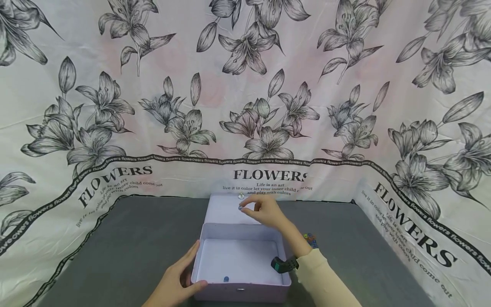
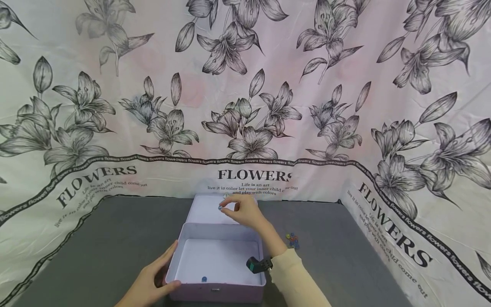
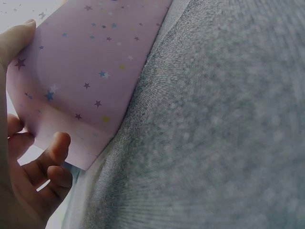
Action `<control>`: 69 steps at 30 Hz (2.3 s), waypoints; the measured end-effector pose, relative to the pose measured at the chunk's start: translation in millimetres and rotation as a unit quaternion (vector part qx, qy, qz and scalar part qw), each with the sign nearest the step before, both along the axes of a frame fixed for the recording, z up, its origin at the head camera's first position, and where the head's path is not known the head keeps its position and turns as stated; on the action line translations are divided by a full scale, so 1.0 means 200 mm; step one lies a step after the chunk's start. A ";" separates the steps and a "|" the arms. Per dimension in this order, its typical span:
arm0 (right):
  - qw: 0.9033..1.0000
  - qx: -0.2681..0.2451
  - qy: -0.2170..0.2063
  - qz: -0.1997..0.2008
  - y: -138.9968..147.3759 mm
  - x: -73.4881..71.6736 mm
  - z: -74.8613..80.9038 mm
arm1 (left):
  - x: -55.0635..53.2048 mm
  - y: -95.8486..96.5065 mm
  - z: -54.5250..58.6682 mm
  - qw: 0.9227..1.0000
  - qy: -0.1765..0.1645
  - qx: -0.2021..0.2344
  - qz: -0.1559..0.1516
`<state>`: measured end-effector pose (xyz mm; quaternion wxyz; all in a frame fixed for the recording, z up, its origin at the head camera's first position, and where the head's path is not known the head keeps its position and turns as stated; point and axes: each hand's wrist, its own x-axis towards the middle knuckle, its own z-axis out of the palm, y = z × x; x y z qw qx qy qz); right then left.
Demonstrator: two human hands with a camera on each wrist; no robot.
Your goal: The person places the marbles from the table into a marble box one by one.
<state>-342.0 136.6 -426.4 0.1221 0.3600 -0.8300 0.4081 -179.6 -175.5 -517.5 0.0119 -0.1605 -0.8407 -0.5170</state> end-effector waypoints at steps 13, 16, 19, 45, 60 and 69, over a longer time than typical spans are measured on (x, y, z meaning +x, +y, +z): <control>0.988 0.121 -0.048 0.082 -0.10 0.03 -0.02 | 0.00 0.01 0.00 1.000 -0.008 -0.003 0.006; 0.984 0.135 -0.050 0.100 -0.12 0.03 -0.03 | 0.00 0.00 0.00 1.000 -0.001 -0.008 0.007; 0.981 0.149 -0.051 0.113 -0.13 0.03 -0.03 | 0.00 0.00 0.00 1.000 -0.002 -0.014 0.009; 0.912 0.402 -0.010 0.076 -0.22 0.13 -0.12 | 0.01 0.01 0.01 1.000 0.011 -0.011 0.003; 0.985 0.135 -0.060 0.091 0.00 0.10 0.06 | 0.01 0.01 0.01 1.000 0.011 -0.020 0.016; 0.998 0.010 -0.062 -0.022 0.29 0.11 0.03 | 0.00 0.01 0.01 1.000 0.012 -0.012 0.008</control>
